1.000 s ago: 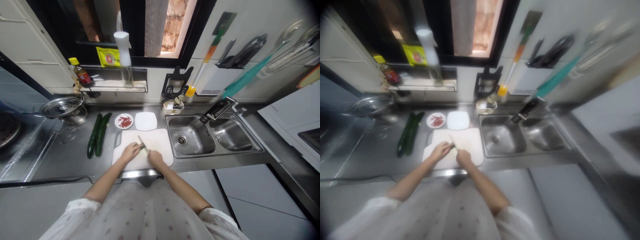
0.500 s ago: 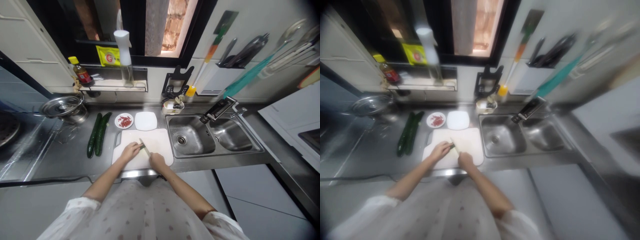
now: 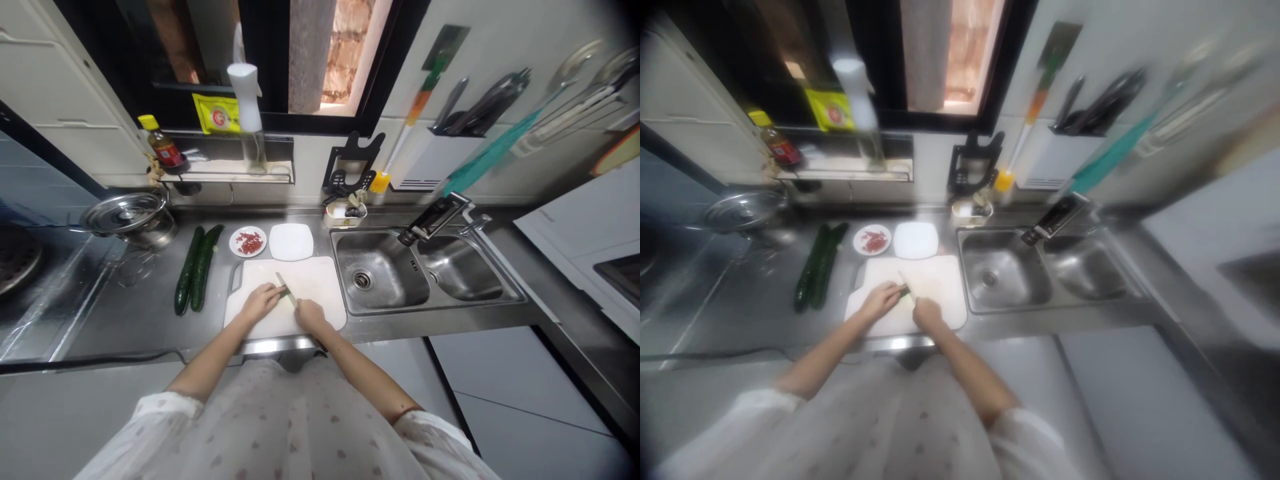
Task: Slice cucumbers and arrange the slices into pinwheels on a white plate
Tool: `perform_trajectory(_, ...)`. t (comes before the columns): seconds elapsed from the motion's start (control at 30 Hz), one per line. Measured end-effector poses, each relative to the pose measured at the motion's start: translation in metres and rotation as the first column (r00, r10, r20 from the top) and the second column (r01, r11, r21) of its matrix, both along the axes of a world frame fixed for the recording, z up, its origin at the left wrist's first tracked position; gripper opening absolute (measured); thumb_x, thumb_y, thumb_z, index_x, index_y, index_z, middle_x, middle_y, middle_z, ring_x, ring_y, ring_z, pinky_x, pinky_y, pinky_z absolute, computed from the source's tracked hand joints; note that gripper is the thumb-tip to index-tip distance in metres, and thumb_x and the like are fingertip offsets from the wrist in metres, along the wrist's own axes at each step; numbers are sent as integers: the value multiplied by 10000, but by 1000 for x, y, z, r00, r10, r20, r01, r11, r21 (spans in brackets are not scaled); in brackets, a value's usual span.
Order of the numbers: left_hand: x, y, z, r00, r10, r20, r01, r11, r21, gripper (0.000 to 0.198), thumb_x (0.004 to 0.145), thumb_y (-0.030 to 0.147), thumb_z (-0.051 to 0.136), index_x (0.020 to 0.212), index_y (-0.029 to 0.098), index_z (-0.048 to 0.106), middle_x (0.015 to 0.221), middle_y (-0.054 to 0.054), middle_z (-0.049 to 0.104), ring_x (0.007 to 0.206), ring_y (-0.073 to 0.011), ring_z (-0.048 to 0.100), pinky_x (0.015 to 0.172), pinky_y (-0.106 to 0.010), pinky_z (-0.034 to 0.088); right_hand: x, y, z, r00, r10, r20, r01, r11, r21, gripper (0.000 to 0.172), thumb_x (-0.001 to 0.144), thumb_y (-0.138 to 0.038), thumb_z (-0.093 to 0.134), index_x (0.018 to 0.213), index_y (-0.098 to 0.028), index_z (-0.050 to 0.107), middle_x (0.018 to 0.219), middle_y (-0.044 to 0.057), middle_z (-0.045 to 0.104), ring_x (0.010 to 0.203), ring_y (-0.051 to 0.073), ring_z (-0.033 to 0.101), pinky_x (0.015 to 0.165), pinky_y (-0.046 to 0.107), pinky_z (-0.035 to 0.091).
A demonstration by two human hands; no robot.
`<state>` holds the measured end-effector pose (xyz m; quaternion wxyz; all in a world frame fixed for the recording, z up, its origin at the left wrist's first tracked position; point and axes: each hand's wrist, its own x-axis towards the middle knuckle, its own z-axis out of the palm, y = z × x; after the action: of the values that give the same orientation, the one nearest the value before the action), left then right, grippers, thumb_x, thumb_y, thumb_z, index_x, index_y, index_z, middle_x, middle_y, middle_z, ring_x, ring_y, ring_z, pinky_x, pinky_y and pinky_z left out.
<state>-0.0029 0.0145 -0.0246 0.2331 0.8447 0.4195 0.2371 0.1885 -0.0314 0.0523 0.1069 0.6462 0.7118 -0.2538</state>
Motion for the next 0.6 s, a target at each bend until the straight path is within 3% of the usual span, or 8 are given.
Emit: perform_trajectory(0.6, -1, 1, 0, 1000, 1, -8, -1, 1000, 11, 362, 940, 277, 436, 1252, 249, 618, 921, -50, 600, 843, -156, 549, 799, -278, 452, 3, -9, -2, 1000, 3, 19, -2, 1000, -25, 321, 907, -135, 376, 1115, -121, 620, 1051, 153, 675, 1005, 217, 629, 805, 288, 452)
